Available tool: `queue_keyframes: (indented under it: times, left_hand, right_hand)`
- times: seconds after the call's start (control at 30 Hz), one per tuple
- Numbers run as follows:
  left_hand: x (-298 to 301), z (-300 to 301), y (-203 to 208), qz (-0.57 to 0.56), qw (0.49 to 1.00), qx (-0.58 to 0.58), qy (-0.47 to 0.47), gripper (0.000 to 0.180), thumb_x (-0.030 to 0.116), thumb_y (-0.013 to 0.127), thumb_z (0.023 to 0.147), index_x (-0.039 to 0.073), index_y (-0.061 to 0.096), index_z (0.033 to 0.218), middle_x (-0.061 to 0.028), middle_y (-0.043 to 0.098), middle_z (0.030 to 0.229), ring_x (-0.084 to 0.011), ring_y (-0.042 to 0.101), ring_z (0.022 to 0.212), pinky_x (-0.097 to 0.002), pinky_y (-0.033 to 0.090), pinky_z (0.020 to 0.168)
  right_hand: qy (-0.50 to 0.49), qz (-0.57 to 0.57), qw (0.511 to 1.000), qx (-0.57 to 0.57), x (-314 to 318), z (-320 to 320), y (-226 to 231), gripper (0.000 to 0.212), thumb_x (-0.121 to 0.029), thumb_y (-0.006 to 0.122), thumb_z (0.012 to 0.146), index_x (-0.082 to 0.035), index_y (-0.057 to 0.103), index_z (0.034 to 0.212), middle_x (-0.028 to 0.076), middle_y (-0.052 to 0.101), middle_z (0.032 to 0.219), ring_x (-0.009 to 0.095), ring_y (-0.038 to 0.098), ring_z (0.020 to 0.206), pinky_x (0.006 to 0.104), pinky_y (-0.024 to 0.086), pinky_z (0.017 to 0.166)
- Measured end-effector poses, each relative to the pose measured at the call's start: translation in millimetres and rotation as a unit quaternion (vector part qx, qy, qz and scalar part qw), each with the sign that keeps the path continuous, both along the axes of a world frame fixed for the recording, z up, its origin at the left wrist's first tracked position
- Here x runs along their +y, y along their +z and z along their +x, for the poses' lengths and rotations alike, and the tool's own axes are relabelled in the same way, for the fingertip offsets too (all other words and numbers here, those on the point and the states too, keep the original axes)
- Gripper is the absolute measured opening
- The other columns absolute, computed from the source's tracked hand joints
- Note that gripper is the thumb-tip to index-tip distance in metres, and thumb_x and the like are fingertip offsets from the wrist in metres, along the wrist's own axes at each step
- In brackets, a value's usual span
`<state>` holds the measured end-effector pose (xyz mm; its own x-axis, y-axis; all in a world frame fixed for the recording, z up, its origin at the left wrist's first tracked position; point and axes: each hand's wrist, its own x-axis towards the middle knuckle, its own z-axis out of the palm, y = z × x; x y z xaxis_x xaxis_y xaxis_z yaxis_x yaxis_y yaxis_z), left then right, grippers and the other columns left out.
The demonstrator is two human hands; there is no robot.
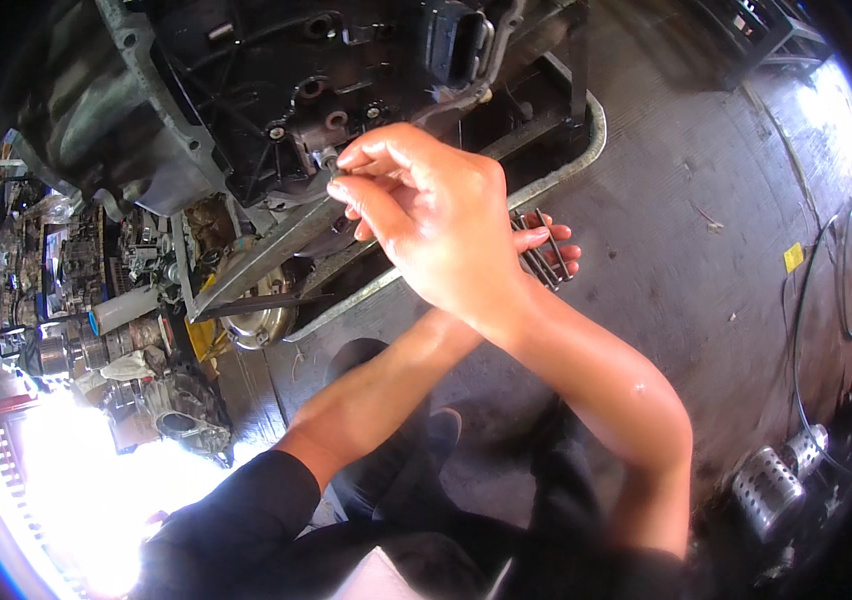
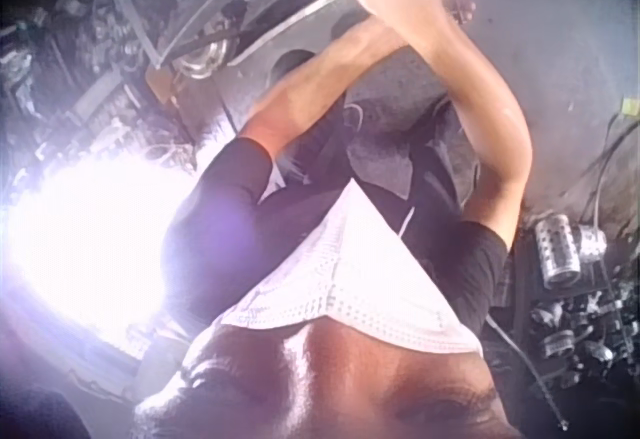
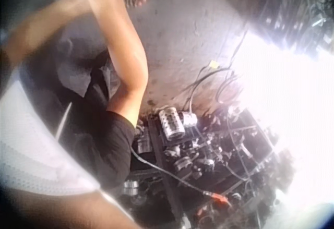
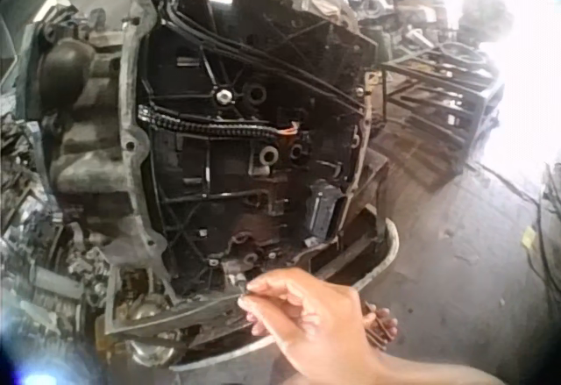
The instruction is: The person inserts multiple bolts into threaded holes on an engine block, then uses a torque wrench to tighten them. The person handles bolts and the torque wrench throughout the clip.
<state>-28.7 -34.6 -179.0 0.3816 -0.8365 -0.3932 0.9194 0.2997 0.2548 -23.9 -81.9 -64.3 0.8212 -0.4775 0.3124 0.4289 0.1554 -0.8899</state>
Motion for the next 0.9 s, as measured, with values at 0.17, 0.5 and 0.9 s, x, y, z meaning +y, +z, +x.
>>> queue_keyframes:
  times: [0.17, 0.5, 0.9]
  left_hand:
    - [5.7, 4.5, 12.1, 0.028, 0.999, -0.038, 0.022, 0.018, 0.001, 0.072, 0.094, 0.003, 0.061, 0.108, -0.0164, 0.069, 0.111, -0.0345, 0.072, 0.099, -0.0484, 0.062, 0.087]
    - [-4.8, 12.6, -9.2, 0.073, 0.997, -0.023, -0.003, 0.015, 0.006, 0.069, 0.097, 0.005, 0.063, 0.11, -0.0138, 0.072, 0.109, -0.0323, 0.073, 0.1, -0.0457, 0.062, 0.088]
    - [-18.8, 12.0, 6.2, 0.12, 0.991, -0.01, -0.053, 0.02, 0.005, 0.062, 0.098, 0.004, 0.06, 0.118, -0.0199, 0.068, 0.118, -0.0356, 0.071, 0.104, -0.0494, 0.062, 0.088]
  right_hand:
    - [-0.06, -0.03, 0.997, 0.031, 9.7, 11.1, 1.7, 0.015, 0.002, 0.077, 0.089, 0.003, 0.067, 0.1, 0.008, 0.074, 0.077, 0.009, 0.068, 0.06, 0.0231, 0.055, 0.053]
    - [-0.186, -0.213, 0.958, -0.045, 16.3, 20.3, -0.9, 0.024, 0.0, 0.079, 0.085, -0.004, 0.058, 0.096, 0.014, 0.067, 0.072, 0.024, 0.07, 0.06, 0.0334, 0.054, 0.052]
    - [-0.11, -0.344, 0.93, 0.066, -61.8, -131.9, -10.8, 0.025, 0.002, 0.087, 0.075, -0.002, 0.067, 0.09, 0.014, 0.075, 0.085, 0.024, 0.076, 0.072, 0.03, 0.058, 0.061]
